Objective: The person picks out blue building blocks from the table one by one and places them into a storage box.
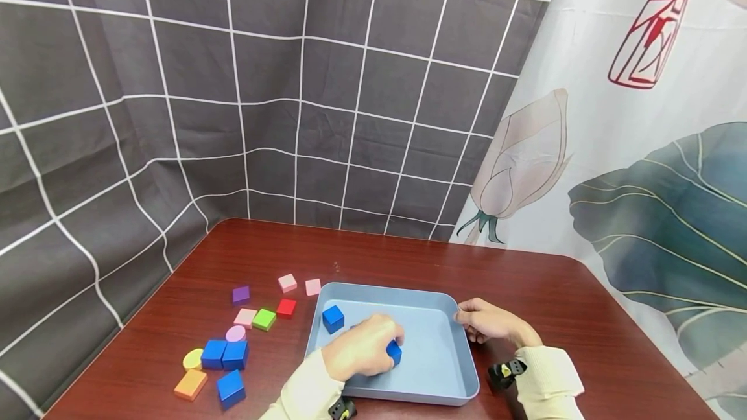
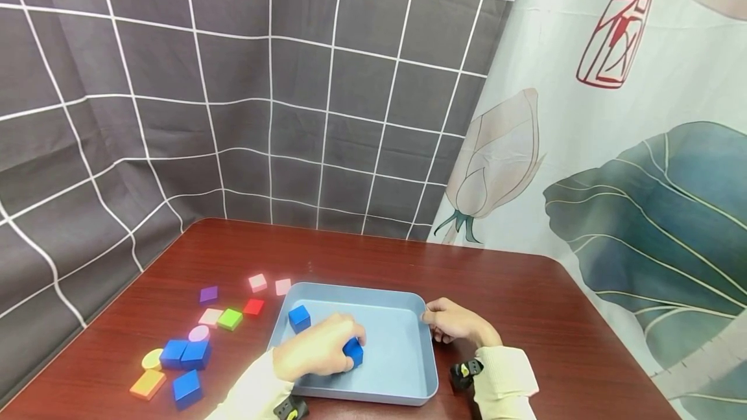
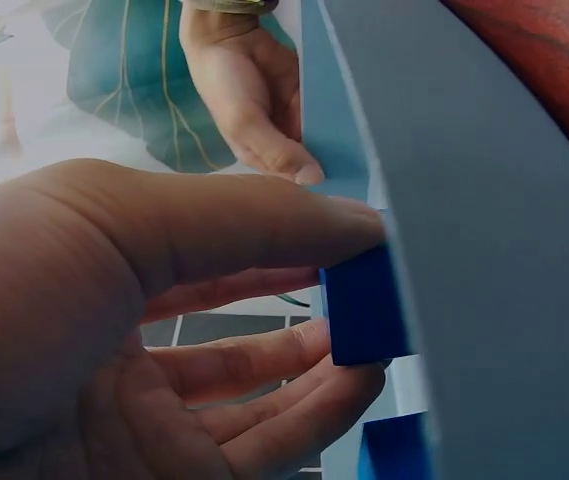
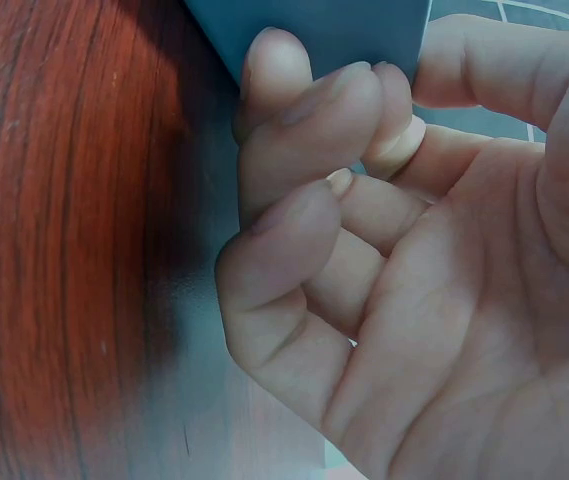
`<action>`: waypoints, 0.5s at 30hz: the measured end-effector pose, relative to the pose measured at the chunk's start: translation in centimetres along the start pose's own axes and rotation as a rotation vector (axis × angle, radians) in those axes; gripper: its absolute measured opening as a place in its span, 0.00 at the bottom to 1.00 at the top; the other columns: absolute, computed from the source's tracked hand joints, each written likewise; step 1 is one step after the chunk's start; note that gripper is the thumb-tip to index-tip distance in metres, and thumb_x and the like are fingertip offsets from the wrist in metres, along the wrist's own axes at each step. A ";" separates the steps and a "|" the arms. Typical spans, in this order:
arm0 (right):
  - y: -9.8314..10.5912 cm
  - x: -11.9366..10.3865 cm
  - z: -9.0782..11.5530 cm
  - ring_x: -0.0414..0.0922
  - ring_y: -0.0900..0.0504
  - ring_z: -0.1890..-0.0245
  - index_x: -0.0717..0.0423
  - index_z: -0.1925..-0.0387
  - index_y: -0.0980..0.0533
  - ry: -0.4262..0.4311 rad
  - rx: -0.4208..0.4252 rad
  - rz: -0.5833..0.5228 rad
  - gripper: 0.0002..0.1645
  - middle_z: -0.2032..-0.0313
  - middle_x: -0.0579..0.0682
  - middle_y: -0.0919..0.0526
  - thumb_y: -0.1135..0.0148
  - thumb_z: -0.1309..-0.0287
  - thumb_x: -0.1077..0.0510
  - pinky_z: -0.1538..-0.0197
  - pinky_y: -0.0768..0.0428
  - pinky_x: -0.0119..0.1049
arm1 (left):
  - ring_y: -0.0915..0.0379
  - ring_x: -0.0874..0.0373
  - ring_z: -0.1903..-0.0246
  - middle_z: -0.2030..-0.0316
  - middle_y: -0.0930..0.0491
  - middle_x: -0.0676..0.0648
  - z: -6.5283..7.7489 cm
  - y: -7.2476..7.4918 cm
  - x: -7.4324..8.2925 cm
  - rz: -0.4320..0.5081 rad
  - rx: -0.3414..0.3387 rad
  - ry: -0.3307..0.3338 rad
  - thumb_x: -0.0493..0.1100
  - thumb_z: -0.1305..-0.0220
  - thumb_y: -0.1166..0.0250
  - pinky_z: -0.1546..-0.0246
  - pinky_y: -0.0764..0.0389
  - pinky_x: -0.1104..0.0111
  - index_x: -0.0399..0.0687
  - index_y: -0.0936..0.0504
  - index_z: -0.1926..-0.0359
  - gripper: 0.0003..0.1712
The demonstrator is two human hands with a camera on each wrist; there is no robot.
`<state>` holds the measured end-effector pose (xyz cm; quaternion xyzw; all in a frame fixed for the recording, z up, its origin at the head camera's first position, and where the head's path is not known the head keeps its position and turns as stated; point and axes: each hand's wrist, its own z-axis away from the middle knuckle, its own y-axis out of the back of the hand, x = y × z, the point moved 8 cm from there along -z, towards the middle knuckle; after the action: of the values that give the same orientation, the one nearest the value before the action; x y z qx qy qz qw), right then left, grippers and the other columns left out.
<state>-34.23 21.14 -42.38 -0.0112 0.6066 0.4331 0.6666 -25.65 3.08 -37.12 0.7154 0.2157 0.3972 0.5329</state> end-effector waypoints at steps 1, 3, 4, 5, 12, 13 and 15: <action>0.0 0.0 0.0 0.41 0.35 0.84 0.71 0.77 0.40 0.000 0.000 0.001 0.17 0.85 0.47 0.37 0.53 0.40 0.60 0.80 0.36 0.31 | 0.35 0.66 0.72 0.72 0.24 0.54 0.0 -0.1 0.1 -0.007 0.000 -0.007 0.36 0.57 0.32 0.70 0.29 0.77 0.48 0.18 0.69 0.10; 0.0 0.0 0.0 0.41 0.35 0.84 0.71 0.77 0.40 0.000 0.000 0.001 0.17 0.85 0.47 0.37 0.53 0.40 0.60 0.80 0.36 0.31 | 0.34 0.67 0.72 0.72 0.24 0.54 0.0 -0.2 0.2 -0.015 -0.006 -0.014 0.36 0.57 0.31 0.69 0.29 0.78 0.48 0.18 0.69 0.09; 0.0 0.0 0.0 0.41 0.35 0.84 0.71 0.77 0.40 -0.002 0.001 0.000 0.17 0.85 0.47 0.37 0.53 0.40 0.60 0.80 0.36 0.31 | 0.34 0.67 0.72 0.72 0.23 0.54 0.0 -0.3 0.2 -0.019 -0.007 -0.020 0.35 0.57 0.31 0.70 0.29 0.78 0.48 0.18 0.69 0.09; 0.0 0.0 0.0 0.41 0.34 0.84 0.71 0.77 0.40 -0.003 0.004 0.003 0.17 0.85 0.47 0.37 0.53 0.40 0.60 0.80 0.36 0.31 | 0.34 0.67 0.73 0.72 0.23 0.55 0.0 -0.4 0.3 -0.021 -0.012 -0.019 0.35 0.56 0.31 0.70 0.29 0.78 0.48 0.18 0.70 0.09; 0.1 0.1 0.0 0.41 0.34 0.85 0.71 0.78 0.40 -0.002 0.011 0.017 0.19 0.86 0.47 0.36 0.52 0.39 0.59 0.81 0.35 0.31 | 0.38 0.66 0.75 0.77 0.28 0.57 0.0 -0.8 0.8 -0.043 -0.026 -0.046 0.33 0.59 0.32 0.74 0.34 0.79 0.49 0.21 0.75 0.08; 0.1 0.1 0.0 0.41 0.34 0.85 0.71 0.78 0.40 -0.002 0.010 0.014 0.19 0.86 0.47 0.37 0.52 0.39 0.59 0.81 0.35 0.31 | 0.38 0.66 0.75 0.78 0.28 0.57 0.0 -0.7 0.9 -0.046 -0.026 -0.048 0.33 0.59 0.32 0.75 0.34 0.79 0.49 0.21 0.76 0.09; 0.0 0.0 0.0 0.41 0.34 0.85 0.71 0.78 0.40 -0.001 0.006 0.012 0.19 0.86 0.47 0.37 0.52 0.39 0.59 0.81 0.35 0.31 | 0.38 0.66 0.76 0.78 0.28 0.56 0.1 -0.7 0.9 -0.044 -0.033 -0.040 0.33 0.59 0.32 0.75 0.34 0.79 0.49 0.21 0.75 0.09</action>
<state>-34.28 21.16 -42.41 -0.0053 0.6077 0.4351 0.6643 -25.00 3.94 -37.52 0.7092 0.2141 0.3747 0.5575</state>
